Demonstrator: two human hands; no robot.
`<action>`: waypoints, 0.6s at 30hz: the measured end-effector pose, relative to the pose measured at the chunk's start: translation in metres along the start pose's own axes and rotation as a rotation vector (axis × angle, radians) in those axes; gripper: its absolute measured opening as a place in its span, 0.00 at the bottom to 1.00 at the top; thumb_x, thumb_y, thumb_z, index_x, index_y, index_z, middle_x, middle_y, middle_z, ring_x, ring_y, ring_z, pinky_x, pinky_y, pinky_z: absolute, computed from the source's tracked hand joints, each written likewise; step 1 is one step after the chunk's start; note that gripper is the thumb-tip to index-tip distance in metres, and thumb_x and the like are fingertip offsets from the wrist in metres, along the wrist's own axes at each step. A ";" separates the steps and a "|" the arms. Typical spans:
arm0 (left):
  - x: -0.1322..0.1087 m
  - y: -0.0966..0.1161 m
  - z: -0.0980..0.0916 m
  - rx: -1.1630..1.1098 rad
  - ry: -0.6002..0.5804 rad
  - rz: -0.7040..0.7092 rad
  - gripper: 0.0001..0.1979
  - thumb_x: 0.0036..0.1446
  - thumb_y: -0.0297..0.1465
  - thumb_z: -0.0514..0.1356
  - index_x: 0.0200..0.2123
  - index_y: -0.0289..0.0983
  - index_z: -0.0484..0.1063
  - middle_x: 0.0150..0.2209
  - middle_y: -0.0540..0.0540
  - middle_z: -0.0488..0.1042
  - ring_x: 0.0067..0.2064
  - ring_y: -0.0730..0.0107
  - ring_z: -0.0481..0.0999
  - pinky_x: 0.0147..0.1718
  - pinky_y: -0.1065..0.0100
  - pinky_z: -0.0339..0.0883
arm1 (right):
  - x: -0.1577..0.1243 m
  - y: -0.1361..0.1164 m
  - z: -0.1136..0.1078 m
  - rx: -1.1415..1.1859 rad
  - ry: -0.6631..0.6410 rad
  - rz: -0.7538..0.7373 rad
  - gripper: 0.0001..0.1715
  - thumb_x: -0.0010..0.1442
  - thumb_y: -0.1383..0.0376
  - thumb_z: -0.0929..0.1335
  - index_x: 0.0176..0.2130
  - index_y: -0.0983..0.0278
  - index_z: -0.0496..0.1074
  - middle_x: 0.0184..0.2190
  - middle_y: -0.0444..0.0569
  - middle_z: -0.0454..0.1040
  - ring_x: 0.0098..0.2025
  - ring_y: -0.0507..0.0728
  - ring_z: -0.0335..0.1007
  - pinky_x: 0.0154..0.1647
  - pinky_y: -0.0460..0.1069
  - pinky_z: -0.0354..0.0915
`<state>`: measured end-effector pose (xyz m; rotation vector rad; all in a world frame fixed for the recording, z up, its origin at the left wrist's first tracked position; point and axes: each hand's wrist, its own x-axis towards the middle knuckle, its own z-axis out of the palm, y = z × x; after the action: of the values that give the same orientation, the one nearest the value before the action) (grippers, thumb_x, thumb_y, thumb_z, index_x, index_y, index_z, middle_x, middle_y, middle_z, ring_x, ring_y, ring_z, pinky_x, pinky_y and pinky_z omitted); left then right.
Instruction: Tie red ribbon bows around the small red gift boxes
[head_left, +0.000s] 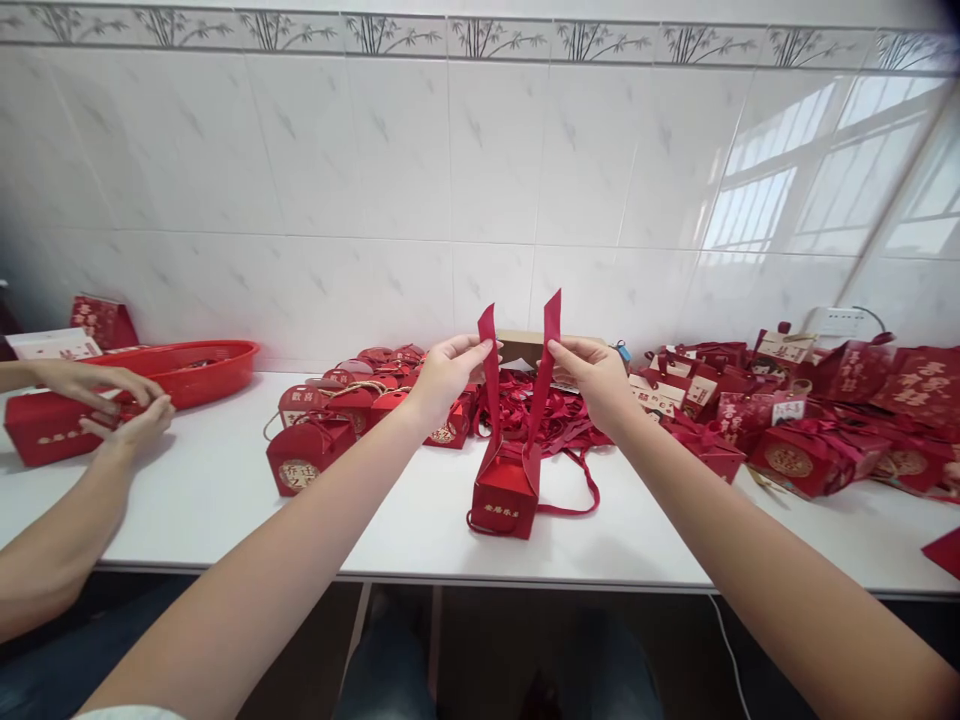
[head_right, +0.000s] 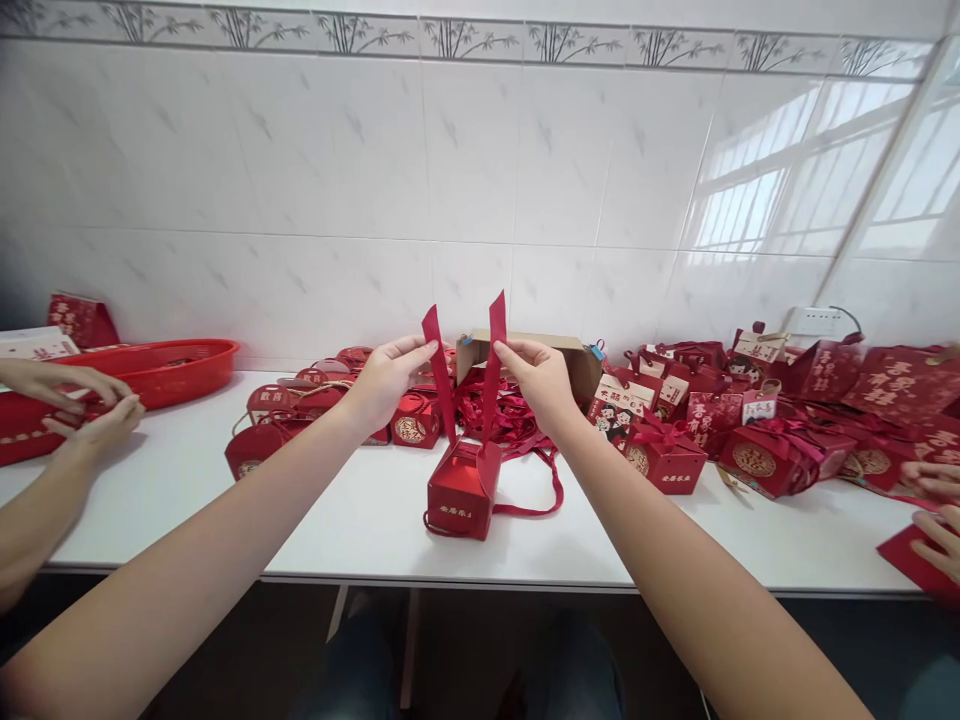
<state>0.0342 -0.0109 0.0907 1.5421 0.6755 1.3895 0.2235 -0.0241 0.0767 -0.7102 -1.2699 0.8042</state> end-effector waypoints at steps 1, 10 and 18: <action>-0.002 0.002 -0.001 -0.005 -0.005 -0.007 0.13 0.49 0.36 0.64 0.37 0.35 0.76 0.35 0.44 0.78 0.35 0.67 0.76 0.36 0.65 0.70 | -0.001 -0.003 0.001 0.002 -0.006 -0.016 0.17 0.44 0.55 0.74 0.31 0.64 0.77 0.25 0.44 0.78 0.27 0.50 0.72 0.33 0.46 0.69; -0.016 0.013 -0.027 0.110 -0.015 -0.057 0.14 0.48 0.37 0.65 0.37 0.35 0.78 0.39 0.42 0.78 0.43 0.60 0.75 0.43 0.62 0.67 | 0.005 0.000 -0.002 0.026 0.039 0.039 0.15 0.42 0.57 0.75 0.30 0.62 0.77 0.28 0.44 0.78 0.31 0.51 0.73 0.32 0.45 0.66; -0.019 0.020 -0.028 0.151 -0.039 -0.042 0.16 0.49 0.39 0.64 0.39 0.37 0.77 0.42 0.42 0.78 0.47 0.59 0.74 0.48 0.58 0.65 | -0.003 0.000 0.003 0.077 0.037 0.092 0.13 0.42 0.57 0.75 0.29 0.61 0.76 0.27 0.43 0.77 0.31 0.51 0.72 0.33 0.45 0.67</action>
<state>0.0001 -0.0281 0.0977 1.6593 0.8002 1.2982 0.2203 -0.0268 0.0759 -0.7224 -1.1736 0.9058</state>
